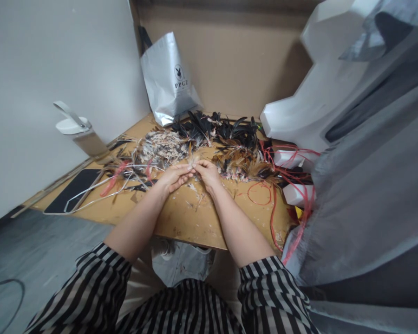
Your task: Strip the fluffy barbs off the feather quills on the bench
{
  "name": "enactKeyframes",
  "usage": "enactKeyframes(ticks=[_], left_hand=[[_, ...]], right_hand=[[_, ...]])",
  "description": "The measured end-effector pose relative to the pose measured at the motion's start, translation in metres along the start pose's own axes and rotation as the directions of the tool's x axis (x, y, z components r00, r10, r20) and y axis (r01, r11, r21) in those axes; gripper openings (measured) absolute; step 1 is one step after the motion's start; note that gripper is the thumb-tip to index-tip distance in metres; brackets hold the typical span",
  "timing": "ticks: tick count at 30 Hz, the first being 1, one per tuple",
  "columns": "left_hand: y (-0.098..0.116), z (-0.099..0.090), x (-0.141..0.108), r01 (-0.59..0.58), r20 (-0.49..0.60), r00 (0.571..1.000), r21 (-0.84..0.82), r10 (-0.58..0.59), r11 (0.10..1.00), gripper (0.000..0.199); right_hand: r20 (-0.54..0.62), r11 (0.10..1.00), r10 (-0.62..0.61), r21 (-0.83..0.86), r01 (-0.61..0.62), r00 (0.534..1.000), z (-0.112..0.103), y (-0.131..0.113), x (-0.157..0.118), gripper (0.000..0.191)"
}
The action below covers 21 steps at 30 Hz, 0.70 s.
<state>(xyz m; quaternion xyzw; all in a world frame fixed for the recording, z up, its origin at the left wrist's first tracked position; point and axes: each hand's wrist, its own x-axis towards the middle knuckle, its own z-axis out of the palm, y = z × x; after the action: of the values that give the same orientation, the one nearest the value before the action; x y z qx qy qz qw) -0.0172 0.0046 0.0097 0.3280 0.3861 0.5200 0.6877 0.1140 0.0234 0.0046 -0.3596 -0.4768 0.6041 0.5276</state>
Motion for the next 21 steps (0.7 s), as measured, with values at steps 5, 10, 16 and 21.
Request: enactKeyframes(ticks=[5,10,16,21], left_hand=[[0.0002,0.0056,-0.0026,-0.087,-0.062,0.993,0.142,0.097,0.986,0.012],[-0.0017,0.0074,-0.0021,-0.129,-0.047,0.988,0.303,0.150,0.944,0.018],[-0.0032,0.0064,-0.0018,-0.115,-0.021,0.991,0.318,0.129,0.941,0.022],[0.0017,0.0056,-0.0019,-0.123,-0.142,0.979,0.164,0.146,0.979,0.014]], right_hand=[[0.018,1.000,0.006,-0.018,-0.005,1.000,-0.0018,-0.0034,-0.0008,0.025],[-0.014,0.998,0.003,-0.067,-0.004,1.000,-0.0004,-0.0041,-0.0015,0.029],[-0.027,0.998,-0.001,-0.063,0.000,1.000,0.0018,-0.0032,-0.0015,0.027],[-0.119,0.987,-0.028,-0.158,0.009,0.993,-0.0056,-0.0069,0.0036,0.025]])
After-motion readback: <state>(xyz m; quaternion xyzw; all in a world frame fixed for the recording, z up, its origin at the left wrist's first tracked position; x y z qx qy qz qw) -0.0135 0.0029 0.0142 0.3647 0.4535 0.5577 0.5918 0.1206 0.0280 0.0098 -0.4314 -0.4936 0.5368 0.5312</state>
